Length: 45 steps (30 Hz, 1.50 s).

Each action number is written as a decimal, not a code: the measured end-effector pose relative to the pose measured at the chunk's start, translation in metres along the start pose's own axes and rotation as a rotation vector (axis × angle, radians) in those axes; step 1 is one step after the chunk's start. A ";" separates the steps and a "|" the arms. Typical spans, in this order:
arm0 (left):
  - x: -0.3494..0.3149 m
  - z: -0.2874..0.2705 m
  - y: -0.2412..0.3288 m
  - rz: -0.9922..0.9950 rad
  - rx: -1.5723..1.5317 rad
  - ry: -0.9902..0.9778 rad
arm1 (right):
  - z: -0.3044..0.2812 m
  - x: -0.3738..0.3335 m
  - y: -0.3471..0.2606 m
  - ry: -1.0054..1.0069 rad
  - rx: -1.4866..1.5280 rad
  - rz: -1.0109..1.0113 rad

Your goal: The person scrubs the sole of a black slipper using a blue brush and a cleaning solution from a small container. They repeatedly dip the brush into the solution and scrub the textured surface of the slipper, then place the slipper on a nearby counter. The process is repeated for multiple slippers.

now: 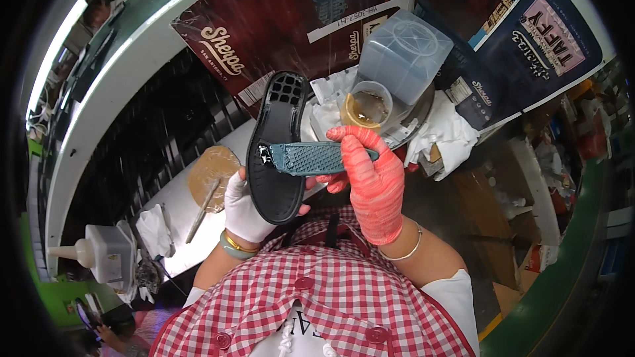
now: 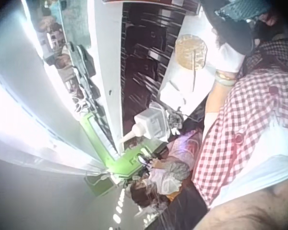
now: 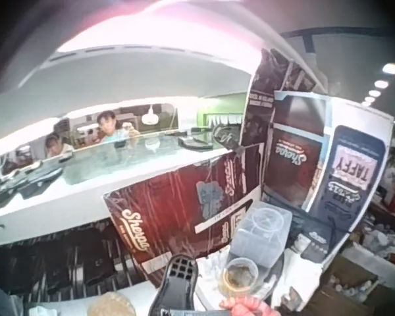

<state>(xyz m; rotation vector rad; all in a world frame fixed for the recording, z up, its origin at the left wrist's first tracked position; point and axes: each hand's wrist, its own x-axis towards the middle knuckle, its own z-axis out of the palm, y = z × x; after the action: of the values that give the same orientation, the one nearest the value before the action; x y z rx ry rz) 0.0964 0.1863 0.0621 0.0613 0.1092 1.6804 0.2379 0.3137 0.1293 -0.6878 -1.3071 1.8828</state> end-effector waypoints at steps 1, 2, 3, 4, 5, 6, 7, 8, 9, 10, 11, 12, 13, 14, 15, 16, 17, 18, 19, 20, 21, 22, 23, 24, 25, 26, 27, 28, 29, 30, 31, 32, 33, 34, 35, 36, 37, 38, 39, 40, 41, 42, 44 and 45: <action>0.002 0.005 0.000 -0.011 0.031 0.009 | 0.004 -0.003 -0.001 0.004 0.000 -0.007; 0.004 0.008 -0.002 -0.013 0.051 0.005 | 0.006 -0.004 0.000 0.007 -0.005 -0.013; 0.005 0.010 -0.003 -0.014 0.071 0.001 | 0.001 -0.005 0.001 -0.060 -0.007 -0.034; 0.006 0.012 -0.003 -0.016 0.091 -0.003 | 0.002 -0.005 0.002 -0.056 -0.014 -0.034; 0.005 0.012 -0.006 -0.008 0.111 0.009 | 0.002 -0.006 0.000 -0.052 -0.027 -0.032; 0.004 0.013 -0.006 -0.017 0.122 0.000 | 0.002 -0.006 0.000 -0.048 -0.040 -0.030; 0.004 0.013 -0.007 -0.025 0.132 -0.008 | 0.002 -0.006 0.001 -0.045 -0.039 -0.049; 0.006 0.014 -0.007 -0.039 0.139 -0.022 | 0.002 -0.006 0.002 -0.024 -0.059 -0.076; 0.008 0.017 -0.009 -0.049 0.100 -0.022 | 0.003 -0.006 0.003 -0.002 -0.079 -0.104; 0.008 0.017 -0.009 -0.065 0.109 -0.023 | 0.003 -0.006 0.005 0.021 -0.100 -0.131; 0.010 0.017 -0.009 -0.082 0.117 -0.026 | 0.002 -0.003 0.006 0.023 -0.101 -0.163; 0.010 0.016 -0.009 -0.099 0.125 -0.030 | -0.001 0.001 0.008 0.025 -0.102 -0.196; 0.009 0.015 -0.010 -0.086 0.110 -0.022 | -0.002 0.005 0.008 0.028 -0.104 -0.228; 0.008 0.015 -0.011 -0.092 0.138 -0.023 | -0.003 0.008 0.006 0.033 -0.098 -0.227; 0.007 0.016 -0.010 -0.098 0.165 -0.023 | -0.003 0.011 0.003 0.037 -0.093 -0.225; 0.006 0.017 -0.010 -0.104 0.193 -0.024 | -0.003 0.013 0.001 0.041 -0.087 -0.223; 0.006 0.017 -0.010 -0.118 0.205 -0.016 | -0.004 0.015 0.000 0.041 -0.082 -0.223; 0.007 0.016 -0.010 -0.123 0.219 -0.023 | -0.006 0.017 -0.001 0.040 -0.078 -0.223; 0.007 0.014 -0.009 -0.127 0.233 -0.029 | -0.007 0.019 -0.002 0.040 -0.073 -0.223; 0.006 0.013 -0.009 -0.125 0.245 -0.031 | -0.007 0.021 -0.004 0.055 -0.076 -0.223; 0.005 0.013 -0.009 -0.137 0.244 -0.016 | -0.006 0.023 -0.006 0.071 -0.080 -0.223; 0.005 0.014 -0.009 -0.142 0.251 -0.019 | -0.006 0.026 -0.008 0.086 -0.083 -0.223; 0.004 0.014 -0.010 -0.142 0.254 -0.020 | -0.005 0.028 -0.010 0.087 -0.077 -0.218; 0.003 0.014 -0.011 -0.142 0.256 -0.020 | -0.005 0.032 -0.012 0.088 -0.071 -0.213; 0.002 0.014 -0.010 -0.145 0.256 -0.015 | -0.005 0.033 -0.013 0.088 -0.064 -0.207; 0.001 0.013 -0.011 -0.149 0.251 -0.010 | -0.005 0.032 -0.015 0.088 -0.084 -0.183; 0.000 0.012 -0.011 -0.152 0.246 -0.004 | -0.005 0.030 -0.018 0.087 -0.103 -0.159; 0.000 0.012 -0.011 -0.157 0.244 0.000 | -0.006 0.028 -0.019 0.085 -0.122 -0.134; 0.001 0.011 -0.011 -0.159 0.238 0.006 | -0.007 0.024 -0.018 0.057 -0.132 -0.121; 0.001 0.010 -0.011 -0.159 0.232 0.012 | -0.008 0.019 -0.016 0.029 -0.142 -0.107; 0.003 0.008 -0.011 -0.154 0.232 -0.004 | -0.009 0.014 -0.013 0.001 -0.152 -0.092; 0.005 0.005 -0.009 -0.147 0.235 -0.015 | -0.008 0.009 -0.011 -0.013 -0.146 -0.071; 0.005 0.003 -0.008 -0.141 0.239 -0.026 | -0.008 0.004 -0.009 -0.028 -0.141 -0.051; 0.006 0.003 -0.007 -0.127 0.253 -0.028 | -0.007 0.001 -0.007 -0.041 -0.136 -0.030; 0.007 0.003 -0.007 -0.118 0.266 -0.032 | -0.006 -0.002 -0.008 -0.054 -0.153 -0.018; 0.006 0.001 -0.007 -0.109 0.279 -0.036 | -0.006 -0.003 -0.007 -0.068 -0.155 -0.010; 0.004 -0.004 -0.009 -0.060 0.317 -0.013 | -0.007 -0.005 -0.006 -0.081 -0.156 -0.002; 0.004 -0.006 -0.010 -0.053 0.307 -0.002 | -0.007 -0.006 -0.006 -0.094 -0.158 0.002; 0.004 -0.007 -0.010 -0.046 0.298 0.009 | -0.006 -0.008 -0.007 -0.096 -0.173 0.024; 0.004 -0.008 -0.010 -0.039 0.289 0.020 | -0.005 -0.010 -0.009 -0.098 -0.188 0.046; 0.004 -0.007 -0.010 -0.031 0.277 0.054 | -0.004 -0.011 -0.011 -0.102 -0.203 0.068; 0.003 -0.006 -0.011 -0.023 0.265 0.087 | -0.003 -0.012 -0.012 -0.112 -0.203 0.074; 0.003 -0.003 -0.012 0.005 0.255 0.135 | -0.002 -0.016 -0.012 -0.132 -0.206 0.086; 0.003 -0.001 -0.012 0.024 0.257 0.149 | -0.001 -0.018 -0.012 -0.146 -0.205 0.102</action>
<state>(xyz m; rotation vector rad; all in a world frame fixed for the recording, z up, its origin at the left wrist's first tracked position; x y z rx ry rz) 0.1081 0.1907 0.0596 0.1310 0.4384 1.6859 0.2529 0.3022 0.1408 -0.7444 -1.6013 1.9273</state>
